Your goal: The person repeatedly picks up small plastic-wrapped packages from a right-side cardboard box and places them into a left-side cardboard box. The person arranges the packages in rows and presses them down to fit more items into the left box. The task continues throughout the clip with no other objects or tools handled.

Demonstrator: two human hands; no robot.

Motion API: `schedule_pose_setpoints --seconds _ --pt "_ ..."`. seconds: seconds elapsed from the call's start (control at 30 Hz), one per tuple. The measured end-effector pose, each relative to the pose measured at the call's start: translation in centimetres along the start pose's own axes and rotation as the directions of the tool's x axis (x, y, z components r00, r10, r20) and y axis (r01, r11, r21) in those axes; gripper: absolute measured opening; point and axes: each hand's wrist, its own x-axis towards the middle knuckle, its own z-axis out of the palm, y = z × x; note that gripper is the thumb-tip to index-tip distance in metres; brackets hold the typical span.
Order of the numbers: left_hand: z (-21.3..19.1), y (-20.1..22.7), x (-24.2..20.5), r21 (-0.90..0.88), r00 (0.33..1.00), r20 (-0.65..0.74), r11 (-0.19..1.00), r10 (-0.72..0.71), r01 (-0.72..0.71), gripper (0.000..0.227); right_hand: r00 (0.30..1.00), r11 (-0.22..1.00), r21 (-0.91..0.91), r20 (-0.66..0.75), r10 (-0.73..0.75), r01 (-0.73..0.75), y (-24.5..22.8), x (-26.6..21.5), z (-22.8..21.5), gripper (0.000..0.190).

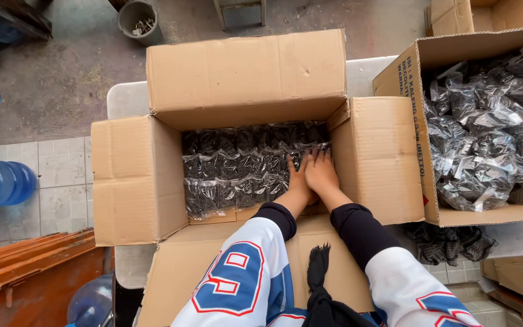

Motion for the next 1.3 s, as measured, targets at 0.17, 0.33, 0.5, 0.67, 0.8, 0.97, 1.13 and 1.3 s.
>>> schedule_pose_setpoints --seconds 0.17,0.33,0.5,0.67,0.8,0.97,1.13,1.3 --pt "3.6 -2.5 -4.9 -0.006 1.000 0.005 1.000 -0.025 0.025 0.064 0.997 0.984 -0.177 0.075 0.014 -0.001 0.9 1.3 0.7 0.070" --pt "6.7 -2.4 -11.5 -0.013 0.998 0.003 0.998 -0.060 0.060 0.066 0.996 0.953 -0.302 0.088 -0.004 0.030 2.1 3.2 1.6 0.081" --pt "8.1 -1.3 -15.1 -0.004 0.995 -0.009 0.995 -0.098 0.098 0.068 0.995 0.864 -0.492 0.044 -0.092 0.102 2.7 3.1 1.9 0.080" --pt "7.4 -0.5 -16.8 0.015 0.992 -0.027 0.992 -0.126 0.126 0.071 0.971 0.803 -0.563 -0.007 -0.241 0.195 3.4 2.9 2.1 0.073" --pt "8.1 -0.5 -16.7 0.032 0.990 -0.032 0.990 -0.135 0.136 0.073 0.988 0.925 -0.354 -0.019 -0.156 0.139 1.2 0.8 0.9 0.069" --pt "8.8 -0.6 -16.9 0.043 0.990 -0.009 0.989 -0.141 0.142 0.075 0.995 0.949 -0.309 0.091 -0.038 0.064 1.8 2.7 1.2 0.079" --pt "6.9 -1.4 -13.3 0.064 0.986 -0.020 0.984 -0.168 0.169 0.078 0.995 0.907 -0.420 0.104 0.004 0.040 1.7 2.8 1.5 0.083" --pt "0.6 -1.4 -2.7 0.073 0.980 -0.025 0.978 -0.196 0.197 0.080 0.987 0.930 -0.366 0.160 0.025 0.035 1.0 2.1 0.6 0.087"
